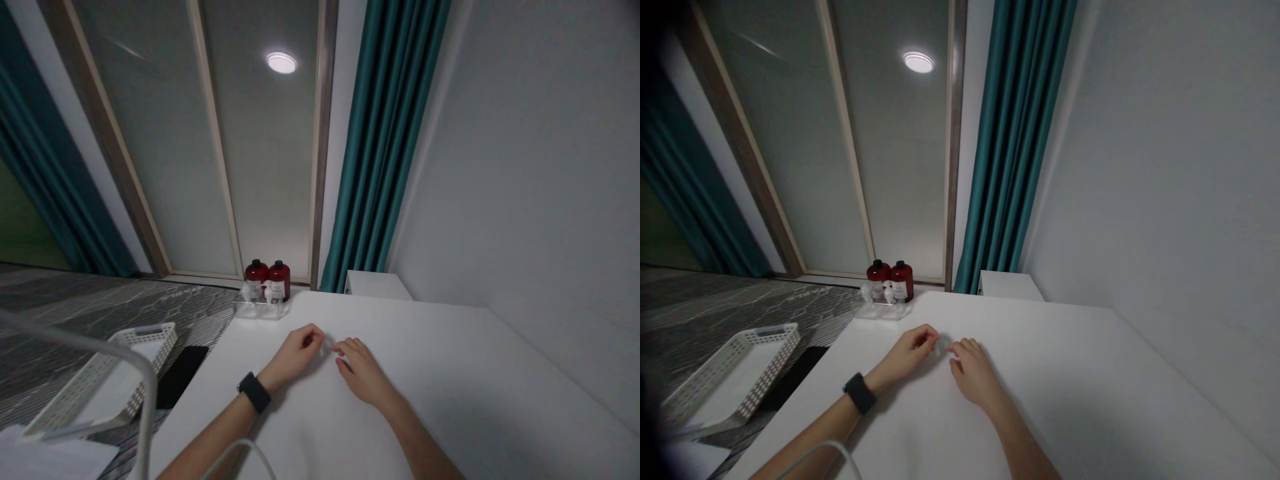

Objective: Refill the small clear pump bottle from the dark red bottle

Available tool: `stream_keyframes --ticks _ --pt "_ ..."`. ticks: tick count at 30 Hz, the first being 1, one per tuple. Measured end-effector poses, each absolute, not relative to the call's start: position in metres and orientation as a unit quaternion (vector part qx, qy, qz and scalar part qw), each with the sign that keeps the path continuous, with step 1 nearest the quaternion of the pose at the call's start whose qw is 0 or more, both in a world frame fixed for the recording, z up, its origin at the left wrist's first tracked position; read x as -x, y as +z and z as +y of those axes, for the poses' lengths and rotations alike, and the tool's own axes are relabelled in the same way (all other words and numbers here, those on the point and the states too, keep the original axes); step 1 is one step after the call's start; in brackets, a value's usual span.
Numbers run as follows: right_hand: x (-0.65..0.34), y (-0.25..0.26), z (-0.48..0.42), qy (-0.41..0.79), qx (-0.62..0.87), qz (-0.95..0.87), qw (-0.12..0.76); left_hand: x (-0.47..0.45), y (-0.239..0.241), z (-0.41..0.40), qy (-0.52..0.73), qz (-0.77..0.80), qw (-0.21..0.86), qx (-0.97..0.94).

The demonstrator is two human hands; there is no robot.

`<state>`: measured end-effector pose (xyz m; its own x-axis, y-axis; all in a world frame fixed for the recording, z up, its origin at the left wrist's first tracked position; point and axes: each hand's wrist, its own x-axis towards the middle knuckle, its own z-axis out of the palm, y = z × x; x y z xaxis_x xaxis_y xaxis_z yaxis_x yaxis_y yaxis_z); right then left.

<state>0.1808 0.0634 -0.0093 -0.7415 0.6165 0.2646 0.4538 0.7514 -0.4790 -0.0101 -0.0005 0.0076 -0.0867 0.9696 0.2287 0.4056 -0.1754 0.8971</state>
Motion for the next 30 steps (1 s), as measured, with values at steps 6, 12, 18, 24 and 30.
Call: stream_keyframes --ticks 6,12,18,24,30 --pt "-0.181 -0.011 0.062 0.197 0.292 -0.912 0.209 0.032 0.023 0.001 0.453 0.569 0.297 -0.619" --pt "-0.181 -0.015 0.062 0.204 0.28 -0.907 0.241 0.059 0.038 -0.01 0.445 0.597 0.223 -0.629" --pt "-0.176 -0.019 0.072 0.213 0.281 -0.889 0.291 0.086 0.025 -0.028 0.481 0.644 0.153 -0.575" --pt "-0.153 -0.017 0.068 0.208 0.237 -0.905 0.285 0.097 0.013 -0.026 0.524 0.695 0.076 -0.486" --pt "-0.099 -0.011 0.072 0.201 0.16 -0.931 0.261 0.101 0.009 -0.022 0.506 0.736 0.02 -0.45"
